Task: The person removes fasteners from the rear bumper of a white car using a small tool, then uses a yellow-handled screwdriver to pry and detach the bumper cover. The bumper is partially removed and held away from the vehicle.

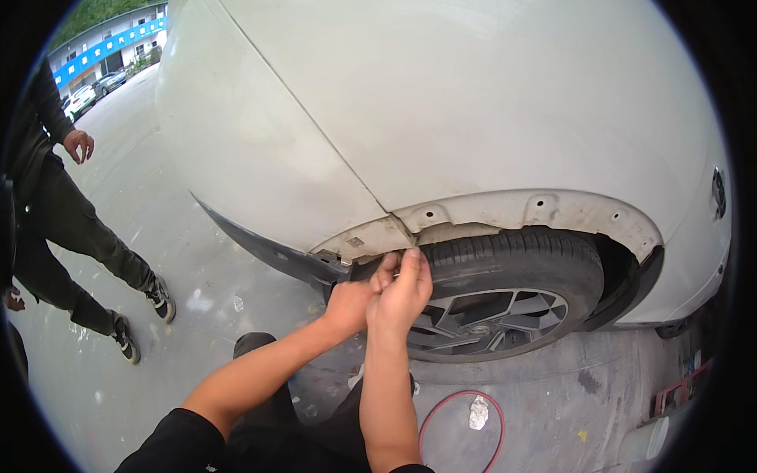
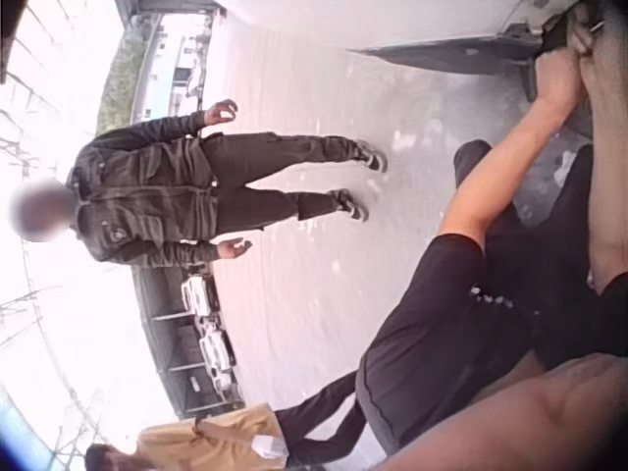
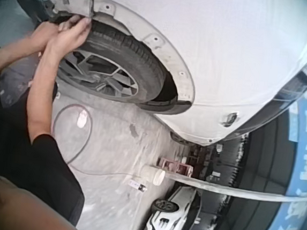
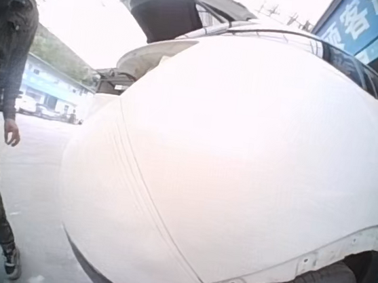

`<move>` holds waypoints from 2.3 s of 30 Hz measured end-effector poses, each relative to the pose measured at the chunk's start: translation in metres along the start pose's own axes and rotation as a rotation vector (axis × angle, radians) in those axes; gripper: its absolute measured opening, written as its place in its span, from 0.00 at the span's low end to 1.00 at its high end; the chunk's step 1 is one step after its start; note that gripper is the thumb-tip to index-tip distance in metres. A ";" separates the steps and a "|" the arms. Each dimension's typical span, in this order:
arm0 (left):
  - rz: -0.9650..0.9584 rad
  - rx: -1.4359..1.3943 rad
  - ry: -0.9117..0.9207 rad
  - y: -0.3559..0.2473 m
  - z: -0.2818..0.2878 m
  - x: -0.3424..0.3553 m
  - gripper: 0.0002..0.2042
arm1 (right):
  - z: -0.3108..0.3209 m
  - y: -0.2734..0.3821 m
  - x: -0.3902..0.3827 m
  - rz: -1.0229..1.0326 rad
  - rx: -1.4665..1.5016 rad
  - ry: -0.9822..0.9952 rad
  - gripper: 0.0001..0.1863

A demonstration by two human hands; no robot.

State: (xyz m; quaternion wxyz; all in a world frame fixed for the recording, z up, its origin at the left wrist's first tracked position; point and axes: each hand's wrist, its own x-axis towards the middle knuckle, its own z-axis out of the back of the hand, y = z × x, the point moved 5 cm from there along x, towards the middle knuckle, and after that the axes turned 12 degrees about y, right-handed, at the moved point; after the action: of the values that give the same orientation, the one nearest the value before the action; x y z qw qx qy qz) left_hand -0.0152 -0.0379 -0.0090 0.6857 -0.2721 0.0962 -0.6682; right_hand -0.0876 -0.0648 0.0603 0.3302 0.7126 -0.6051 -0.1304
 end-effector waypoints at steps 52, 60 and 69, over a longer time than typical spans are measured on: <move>0.577 -1.989 0.013 0.043 -0.052 -0.142 0.22 | 0.041 -0.080 -0.130 0.199 -1.460 0.393 0.15; 0.264 -1.742 0.174 0.058 -0.008 -0.140 0.22 | 0.019 -0.046 -0.083 -0.166 -0.716 0.595 0.17; -0.057 -0.798 -0.021 0.006 0.042 -0.058 0.19 | 0.027 0.006 0.007 -0.038 -0.962 0.203 0.11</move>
State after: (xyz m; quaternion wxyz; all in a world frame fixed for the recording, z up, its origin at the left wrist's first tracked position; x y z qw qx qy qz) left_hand 0.0060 0.0287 0.0097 0.5082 -0.5264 0.3339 -0.5943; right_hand -0.1063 -0.0800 0.0454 0.6766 0.4993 -0.4282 -0.3309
